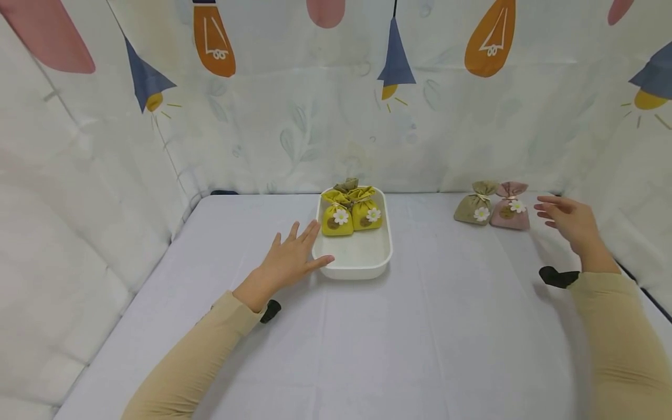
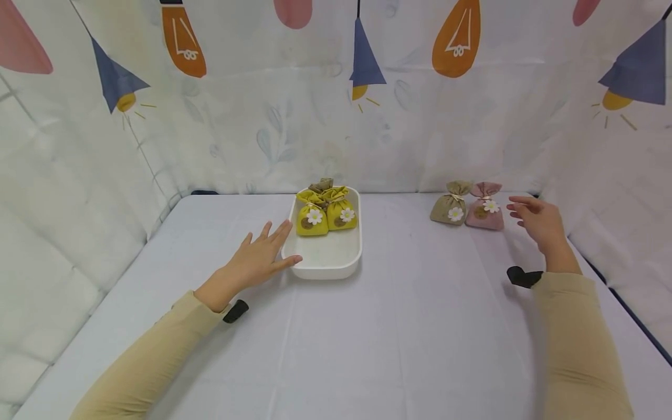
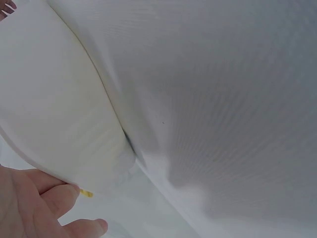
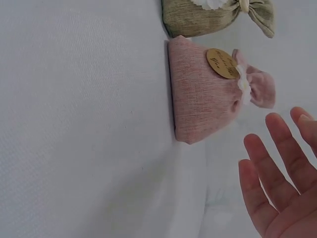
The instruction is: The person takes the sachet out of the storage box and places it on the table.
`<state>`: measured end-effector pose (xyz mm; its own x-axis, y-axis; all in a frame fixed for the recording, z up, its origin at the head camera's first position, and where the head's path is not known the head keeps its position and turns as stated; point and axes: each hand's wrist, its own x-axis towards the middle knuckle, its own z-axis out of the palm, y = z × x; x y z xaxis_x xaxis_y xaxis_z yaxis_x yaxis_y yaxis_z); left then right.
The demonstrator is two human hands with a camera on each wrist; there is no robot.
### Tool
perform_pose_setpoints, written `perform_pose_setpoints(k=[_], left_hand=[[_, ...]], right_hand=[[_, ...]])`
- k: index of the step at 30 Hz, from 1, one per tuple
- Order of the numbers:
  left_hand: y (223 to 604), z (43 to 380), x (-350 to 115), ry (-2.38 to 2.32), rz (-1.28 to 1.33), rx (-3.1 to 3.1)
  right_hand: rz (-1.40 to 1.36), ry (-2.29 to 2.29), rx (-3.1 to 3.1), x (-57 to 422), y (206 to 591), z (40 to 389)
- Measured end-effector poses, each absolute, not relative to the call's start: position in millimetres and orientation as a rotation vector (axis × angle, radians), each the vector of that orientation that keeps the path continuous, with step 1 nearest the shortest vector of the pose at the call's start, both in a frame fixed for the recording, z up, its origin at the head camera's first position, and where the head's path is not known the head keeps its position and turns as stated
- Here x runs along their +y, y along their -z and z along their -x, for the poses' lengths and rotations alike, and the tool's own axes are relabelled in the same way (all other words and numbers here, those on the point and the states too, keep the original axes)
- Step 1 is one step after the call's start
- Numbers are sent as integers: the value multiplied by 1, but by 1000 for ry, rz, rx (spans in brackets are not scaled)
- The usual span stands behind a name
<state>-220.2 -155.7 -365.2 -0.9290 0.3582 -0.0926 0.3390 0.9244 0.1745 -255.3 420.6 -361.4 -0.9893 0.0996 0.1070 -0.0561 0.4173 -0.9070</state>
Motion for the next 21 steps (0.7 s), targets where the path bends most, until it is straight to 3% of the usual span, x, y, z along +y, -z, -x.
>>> perform_pose_setpoints(k=[21], left_hand=[[365, 220, -156, -222, -540, 2966]], right_hand=[[-75, -1552, -2490, 405, 341, 245]])
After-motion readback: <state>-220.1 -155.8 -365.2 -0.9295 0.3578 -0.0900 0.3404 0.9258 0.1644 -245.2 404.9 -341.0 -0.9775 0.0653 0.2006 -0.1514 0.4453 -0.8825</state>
